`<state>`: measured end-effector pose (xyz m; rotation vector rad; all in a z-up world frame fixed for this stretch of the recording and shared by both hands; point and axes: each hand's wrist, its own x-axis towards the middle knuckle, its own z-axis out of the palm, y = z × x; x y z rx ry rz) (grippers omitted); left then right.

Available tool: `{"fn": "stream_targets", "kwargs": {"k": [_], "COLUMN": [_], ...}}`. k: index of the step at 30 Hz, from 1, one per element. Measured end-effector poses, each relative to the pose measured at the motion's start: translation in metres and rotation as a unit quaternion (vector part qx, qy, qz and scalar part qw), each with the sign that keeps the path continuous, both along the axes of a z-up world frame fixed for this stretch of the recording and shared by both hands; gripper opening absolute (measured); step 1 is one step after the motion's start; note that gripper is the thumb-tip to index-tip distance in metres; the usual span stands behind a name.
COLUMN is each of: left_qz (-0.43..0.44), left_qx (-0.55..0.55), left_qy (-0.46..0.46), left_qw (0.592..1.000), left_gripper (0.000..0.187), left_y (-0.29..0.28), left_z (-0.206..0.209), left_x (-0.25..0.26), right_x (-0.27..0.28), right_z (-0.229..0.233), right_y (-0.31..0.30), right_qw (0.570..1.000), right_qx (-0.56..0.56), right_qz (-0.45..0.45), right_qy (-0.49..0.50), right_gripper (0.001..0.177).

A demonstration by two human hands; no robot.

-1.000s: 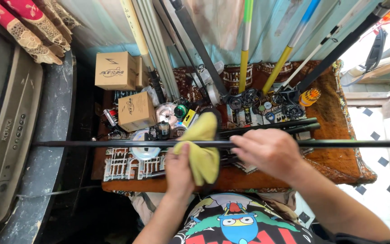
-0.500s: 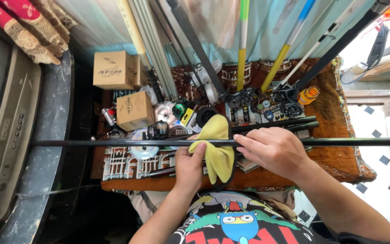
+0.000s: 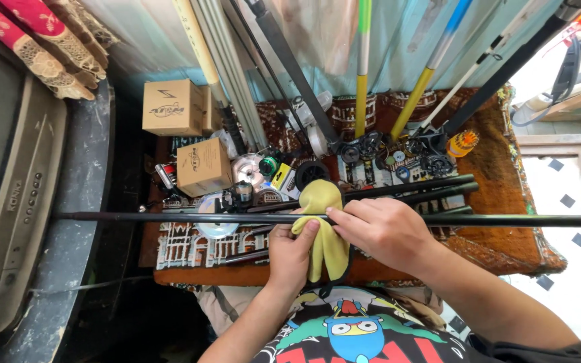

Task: Cleaning a fishing rod using a yellow cloth on a table surrounded by fishing equipment.

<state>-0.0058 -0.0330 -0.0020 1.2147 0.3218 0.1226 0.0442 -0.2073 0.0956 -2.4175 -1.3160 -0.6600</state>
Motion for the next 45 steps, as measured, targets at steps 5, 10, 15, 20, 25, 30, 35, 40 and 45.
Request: {"fn": "stream_targets", "kwargs": {"k": [5, 10, 15, 20, 25, 30, 35, 40, 45], "left_qz": [0.063, 0.054, 0.001, -0.058, 0.044, 0.043, -0.005, 0.116, 0.005], "left_qx": [-0.032, -0.037, -0.005, 0.004, -0.040, -0.013, -0.045, -0.043, 0.009], "left_qy": [0.019, 0.028, 0.030, 0.002, -0.003, 0.028, 0.019, 0.030, 0.038], "left_qw": [0.997, 0.997, 1.000, 0.998, 0.998, 0.999, 0.999, 0.992, 0.999], "left_gripper": [0.019, 0.015, 0.023, 0.034, 0.030, 0.028, 0.037, 0.027, 0.035], "left_y": [0.016, 0.008, -0.016, -0.024, 0.005, -0.003, -0.016, 0.014, -0.012], "left_z": [0.021, -0.008, 0.016, 0.007, 0.002, -0.004, 0.001, -0.003, -0.006], "left_x": [0.003, 0.004, -0.005, -0.009, -0.004, -0.005, -0.007, 0.005, -0.003], "right_x": [0.003, 0.001, -0.004, -0.006, 0.000, 0.002, -0.002, 0.002, -0.003], "right_z": [0.009, 0.001, -0.010, -0.011, 0.000, -0.003, -0.007, -0.014, -0.010], "right_y": [-0.022, -0.040, -0.044, -0.033, -0.044, -0.032, -0.027, -0.048, -0.015], "right_qw": [1.000, 0.999, 0.997, 1.000, 0.999, 0.999, 1.000, 0.999, 0.998], "right_qx": [-0.001, -0.002, 0.020, 0.017, 0.012, 0.019, 0.019, 0.007, 0.034], "right_qz": [-0.017, -0.039, -0.030, -0.009, -0.014, -0.010, -0.003, -0.039, -0.017], "right_qy": [0.017, 0.016, 0.075, 0.018, 0.034, 0.024, 0.007, 0.023, 0.059], "right_gripper": [0.018, 0.019, 0.016, 0.014, 0.014, 0.016, 0.015, 0.018, 0.021]}}
